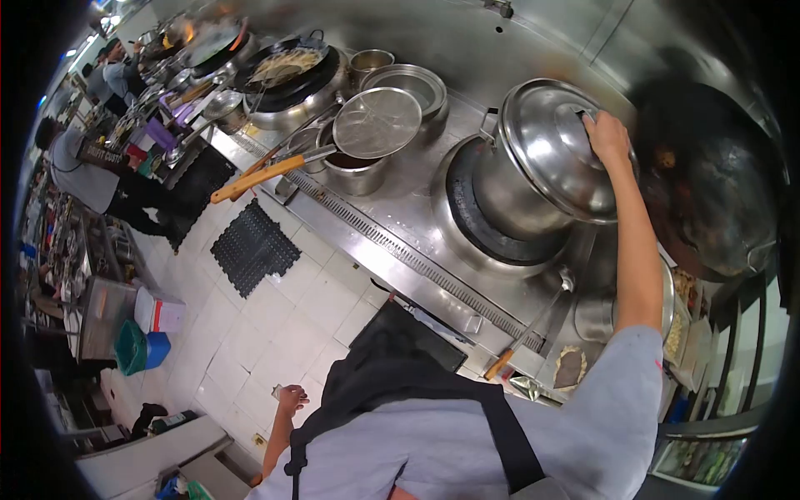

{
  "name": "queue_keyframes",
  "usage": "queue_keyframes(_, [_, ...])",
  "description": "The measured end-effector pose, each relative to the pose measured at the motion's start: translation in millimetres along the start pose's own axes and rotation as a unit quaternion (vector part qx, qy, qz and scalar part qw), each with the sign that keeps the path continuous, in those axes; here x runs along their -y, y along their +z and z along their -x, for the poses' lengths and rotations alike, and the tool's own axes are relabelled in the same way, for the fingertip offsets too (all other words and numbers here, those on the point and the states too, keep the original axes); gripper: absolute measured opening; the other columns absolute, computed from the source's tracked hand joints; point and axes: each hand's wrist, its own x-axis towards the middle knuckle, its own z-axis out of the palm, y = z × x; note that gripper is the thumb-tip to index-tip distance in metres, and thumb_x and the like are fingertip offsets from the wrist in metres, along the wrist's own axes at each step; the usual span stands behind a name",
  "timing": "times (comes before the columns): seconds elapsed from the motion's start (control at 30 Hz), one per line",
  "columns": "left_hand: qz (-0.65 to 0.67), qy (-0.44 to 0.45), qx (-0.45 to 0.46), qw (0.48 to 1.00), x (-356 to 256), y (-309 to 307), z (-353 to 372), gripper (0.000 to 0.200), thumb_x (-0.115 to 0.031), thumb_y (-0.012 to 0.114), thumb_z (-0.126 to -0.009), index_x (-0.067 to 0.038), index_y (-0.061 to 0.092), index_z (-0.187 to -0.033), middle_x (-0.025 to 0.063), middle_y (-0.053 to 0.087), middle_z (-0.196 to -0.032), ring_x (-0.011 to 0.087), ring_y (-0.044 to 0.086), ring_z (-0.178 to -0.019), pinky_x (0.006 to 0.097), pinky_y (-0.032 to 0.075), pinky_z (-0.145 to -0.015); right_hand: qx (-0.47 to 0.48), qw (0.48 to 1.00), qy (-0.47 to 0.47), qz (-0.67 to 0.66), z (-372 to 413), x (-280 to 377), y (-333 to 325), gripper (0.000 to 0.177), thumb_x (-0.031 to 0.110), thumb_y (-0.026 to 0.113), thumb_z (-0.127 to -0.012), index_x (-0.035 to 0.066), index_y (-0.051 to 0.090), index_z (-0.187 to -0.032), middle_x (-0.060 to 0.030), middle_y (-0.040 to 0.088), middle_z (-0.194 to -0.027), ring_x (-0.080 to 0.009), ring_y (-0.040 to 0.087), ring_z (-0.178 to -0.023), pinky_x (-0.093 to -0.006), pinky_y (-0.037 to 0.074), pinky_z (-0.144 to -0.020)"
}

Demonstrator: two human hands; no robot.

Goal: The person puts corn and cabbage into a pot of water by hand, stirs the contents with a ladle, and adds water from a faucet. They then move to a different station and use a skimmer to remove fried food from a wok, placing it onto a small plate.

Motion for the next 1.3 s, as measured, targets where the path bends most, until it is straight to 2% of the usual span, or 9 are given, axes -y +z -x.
queue_keyframes(0.33, [-0.125,0.096,0.02,0.987,35.5,7.9,42.6,0.024,-0.013,0.062,-0.089,-0.005,0.061,-0.112,0.0113,0.069,-0.084,0.0208,0.07,-0.064,0.0316,0.046,-0.047,0.032,0.998,0.046,-0.028,0.1,8.1,14.7,0.052,0.053,0.06,-0.09,0.004,0.068,-0.105,-0.0249,0.067,-0.112,-0.0447,0.062,-0.109,-0.0531,0.049,-0.089])
queue_keyframes(0.47, [0.064,-0.025,-0.023,0.997,43.7,1.2,33.7,0.026,-0.015,0.064,-0.089,-0.004,0.062,-0.112,0.009,0.069,-0.08,0.0183,0.07,-0.063,0.0307,0.046,-0.048,-0.018,0.999,-0.035,-0.026,-21.7,-14.7,49.6,0.056,0.056,0.059,-0.091,0.0,0.064,-0.089,-0.0282,0.065,-0.095,-0.0474,0.062,-0.096,-0.0542,0.047,-0.079])
queue_keyframes(0.6, [0.058,-0.023,-0.04,0.997,25.8,-20.4,27.2,0.026,-0.016,0.065,-0.088,-0.002,0.062,-0.111,0.0086,0.069,-0.08,0.0177,0.07,-0.063,0.0284,0.046,-0.047,0.039,0.999,0.026,-0.006,-5.8,12.7,5.9,0.06,0.053,0.058,-0.092,-0.001,0.065,-0.118,-0.0276,0.065,-0.114,-0.0437,0.06,-0.112,-0.0499,0.047,-0.094])
queue_keyframes(0.7, [0.095,-0.025,-0.047,0.994,26.5,-52.0,8.9,0.026,-0.014,0.065,-0.087,-0.003,0.062,-0.11,0.0084,0.069,-0.079,0.0185,0.071,-0.063,0.0282,0.046,-0.046,-0.108,0.993,-0.006,-0.056,12.5,20.8,-6.0,0.055,0.04,0.056,-0.097,-0.003,0.057,-0.131,-0.0291,0.063,-0.119,-0.0434,0.059,-0.111,-0.0473,0.046,-0.093])
queue_keyframes(0.9, [0.153,-0.058,-0.044,0.985,50.9,-145.9,-35.6,0.029,-0.014,0.066,-0.087,-0.003,0.061,-0.113,0.0092,0.069,-0.079,0.0192,0.07,-0.062,0.0273,0.046,-0.044,0.191,0.812,-0.084,-0.545,211.1,261.8,-72.8,0.034,0.022,0.067,-0.092,0.003,0.067,-0.12,-0.0019,0.064,-0.084,-0.0068,0.056,-0.067,-0.0226,0.046,-0.063])
queue_keyframes(1.0, [0.13,-0.025,-0.074,0.988,38.1,-186.9,-49.3,0.026,-0.016,0.065,-0.088,-0.002,0.063,-0.11,0.0091,0.069,-0.078,0.0182,0.069,-0.061,0.0268,0.045,-0.044,0.475,0.696,-0.182,-0.507,269.6,400.5,-26.4,0.033,0.015,0.063,-0.091,0.0,0.065,-0.12,-0.0004,0.062,-0.076,-0.0089,0.059,-0.066,-0.0258,0.05,-0.063])
queue_keyframes(1.13, [0.113,-0.004,-0.07,0.991,10.7,-237.3,-63.1,0.03,-0.017,0.067,-0.087,-0.001,0.063,-0.113,0.0092,0.07,-0.08,0.0171,0.069,-0.063,0.026,0.045,-0.046,0.496,0.674,-0.425,-0.343,325.3,578.4,69.5,0.037,0.027,0.066,-0.09,-0.005,0.067,-0.109,-0.0097,0.066,-0.073,-0.0117,0.066,-0.069,-0.0283,0.052,-0.063])
queue_keyframes(1.23, [0.152,-0.016,-0.09,0.984,-9.9,-262.9,-81.2,0.031,-0.017,0.067,-0.088,-0.001,0.063,-0.114,0.0095,0.07,-0.08,0.0171,0.07,-0.064,0.0255,0.046,-0.046,0.695,0.54,-0.275,-0.388,345.1,710.4,142.5,0.04,0.029,0.067,-0.091,0.0,0.065,-0.119,-0.0087,0.069,-0.086,-0.0161,0.066,-0.068,-0.0302,0.055,-0.059])
queue_keyframes(1.3, [0.16,-0.011,-0.102,0.982,-22.8,-279.0,-91.2,0.035,-0.016,0.067,-0.088,0.002,0.063,-0.117,0.0119,0.071,-0.082,0.0189,0.07,-0.064,0.0289,0.051,-0.048,0.683,0.556,-0.185,-0.436,355.4,797.4,195.4,0.044,0.029,0.069,-0.089,0.002,0.061,-0.123,-0.0111,0.068,-0.099,-0.0184,0.067,-0.069,-0.0317,0.056,-0.059])
